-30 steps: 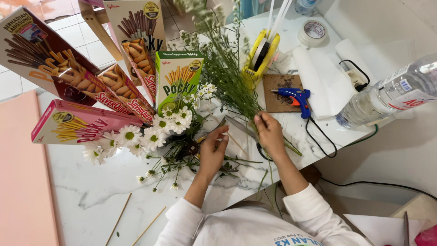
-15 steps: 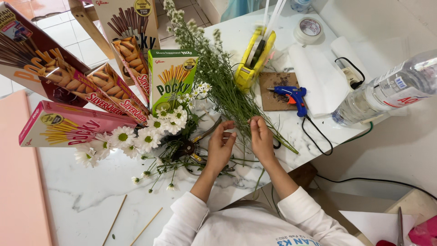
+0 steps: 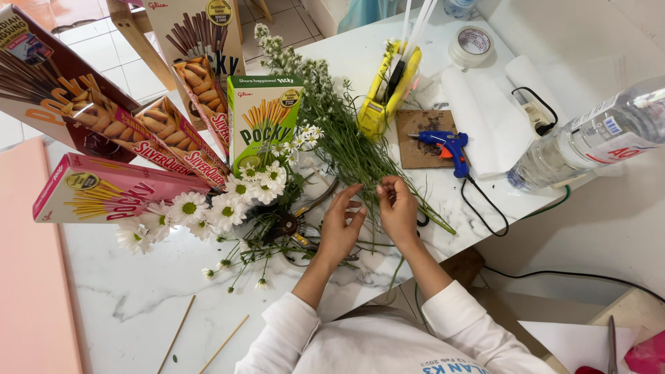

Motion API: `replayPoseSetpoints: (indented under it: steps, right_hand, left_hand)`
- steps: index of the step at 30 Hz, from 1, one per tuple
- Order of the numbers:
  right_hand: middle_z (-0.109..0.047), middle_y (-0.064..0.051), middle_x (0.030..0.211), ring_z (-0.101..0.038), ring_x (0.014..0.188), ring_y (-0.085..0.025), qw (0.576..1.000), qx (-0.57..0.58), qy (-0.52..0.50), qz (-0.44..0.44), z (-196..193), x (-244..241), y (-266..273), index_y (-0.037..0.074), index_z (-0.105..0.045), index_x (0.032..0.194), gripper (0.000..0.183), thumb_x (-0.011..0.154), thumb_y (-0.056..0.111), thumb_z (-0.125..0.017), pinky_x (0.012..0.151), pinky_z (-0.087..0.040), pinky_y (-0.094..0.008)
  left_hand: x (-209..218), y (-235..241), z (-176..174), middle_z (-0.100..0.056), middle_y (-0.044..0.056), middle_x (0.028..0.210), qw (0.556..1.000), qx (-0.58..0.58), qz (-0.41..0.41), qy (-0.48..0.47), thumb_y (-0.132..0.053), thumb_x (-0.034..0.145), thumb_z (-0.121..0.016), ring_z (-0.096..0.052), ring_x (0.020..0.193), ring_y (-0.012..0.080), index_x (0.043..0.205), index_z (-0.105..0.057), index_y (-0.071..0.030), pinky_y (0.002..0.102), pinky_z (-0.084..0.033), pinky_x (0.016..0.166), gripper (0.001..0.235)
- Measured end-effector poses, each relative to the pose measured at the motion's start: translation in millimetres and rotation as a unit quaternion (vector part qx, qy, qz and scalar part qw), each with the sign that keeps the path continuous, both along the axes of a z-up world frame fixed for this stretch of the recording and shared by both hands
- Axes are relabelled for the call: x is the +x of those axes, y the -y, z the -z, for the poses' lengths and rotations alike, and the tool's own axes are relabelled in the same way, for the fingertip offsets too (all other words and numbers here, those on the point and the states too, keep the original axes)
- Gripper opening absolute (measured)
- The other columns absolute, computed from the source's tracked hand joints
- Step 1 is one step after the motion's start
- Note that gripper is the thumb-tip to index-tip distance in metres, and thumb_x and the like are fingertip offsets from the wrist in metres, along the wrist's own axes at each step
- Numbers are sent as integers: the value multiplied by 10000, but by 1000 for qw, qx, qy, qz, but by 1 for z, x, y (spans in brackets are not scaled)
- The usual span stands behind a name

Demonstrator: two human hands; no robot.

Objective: The person arranges a bouquet of flowers and snack boxes on a marble table by hand, using shears to trim flower stems and placing them among the boxes and larger flowers.

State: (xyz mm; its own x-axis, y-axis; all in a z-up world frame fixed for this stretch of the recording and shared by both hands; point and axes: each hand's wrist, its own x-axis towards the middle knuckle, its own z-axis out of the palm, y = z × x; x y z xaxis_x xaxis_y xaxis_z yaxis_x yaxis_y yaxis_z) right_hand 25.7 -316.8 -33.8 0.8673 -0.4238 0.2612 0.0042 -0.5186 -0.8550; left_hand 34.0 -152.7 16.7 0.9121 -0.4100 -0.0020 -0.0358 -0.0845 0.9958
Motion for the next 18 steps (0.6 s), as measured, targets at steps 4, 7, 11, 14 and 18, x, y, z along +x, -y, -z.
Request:
replayPoseSetpoints:
  steps: [4, 7, 11, 14, 18]
  right_hand:
    - [-643, -136, 865, -655, 808, -292, 1000, 1, 6, 7, -3, 0, -1, 28, -536, 1228, 248, 1001, 11, -634, 627, -542, -386]
    - [-631, -134, 842, -673, 816, -300, 998, -57, 0, 6, -4, 3, 1, 53, -596, 1151, 130, 1028, 15, -582, 613, -560, -377]
    - [-624, -64, 933, -689, 830, -269, 991, -127, -20, -31, -7, 1, -3, 74, -690, 1099, 117, 994, 109, -650, 625, -590, -341]
    - [-591, -51, 967, -683, 843, -271, 991, -133, -5, -23, 0, 0, -2, 75, -690, 1052, 92, 986, 140, -691, 649, -601, -360]
    - [-520, -25, 1021, -633, 883, -242, 992, -92, 84, 10, 1, -2, -1, 99, -626, 1014, 40, 1045, 116, -606, 740, -565, -358]
  left_hand:
    - [11, 3, 19, -415, 316, 1514, 997, -47, 10, -52, -16, 1026, -506, -539, 1310, 458, 1536, -363, 22, 538, -552, 1040, 532]
    - [20, 5, 29, -421, 335, 1516, 998, -42, 10, -50, -29, 1010, -543, -508, 1334, 491, 1541, -362, 46, 557, -510, 1089, 566]
    - [25, 11, 42, -395, 345, 1540, 996, -57, 29, -62, -31, 1007, -534, -461, 1377, 496, 1557, -352, 31, 553, -470, 1139, 583]
    - [23, 10, 40, -387, 348, 1546, 995, -61, 32, -71, -33, 1003, -543, -450, 1388, 491, 1555, -355, 37, 546, -461, 1150, 587]
    - [21, 7, 32, -387, 362, 1527, 995, -63, 33, -70, -26, 1006, -541, -431, 1380, 528, 1550, -349, 41, 587, -452, 1145, 581]
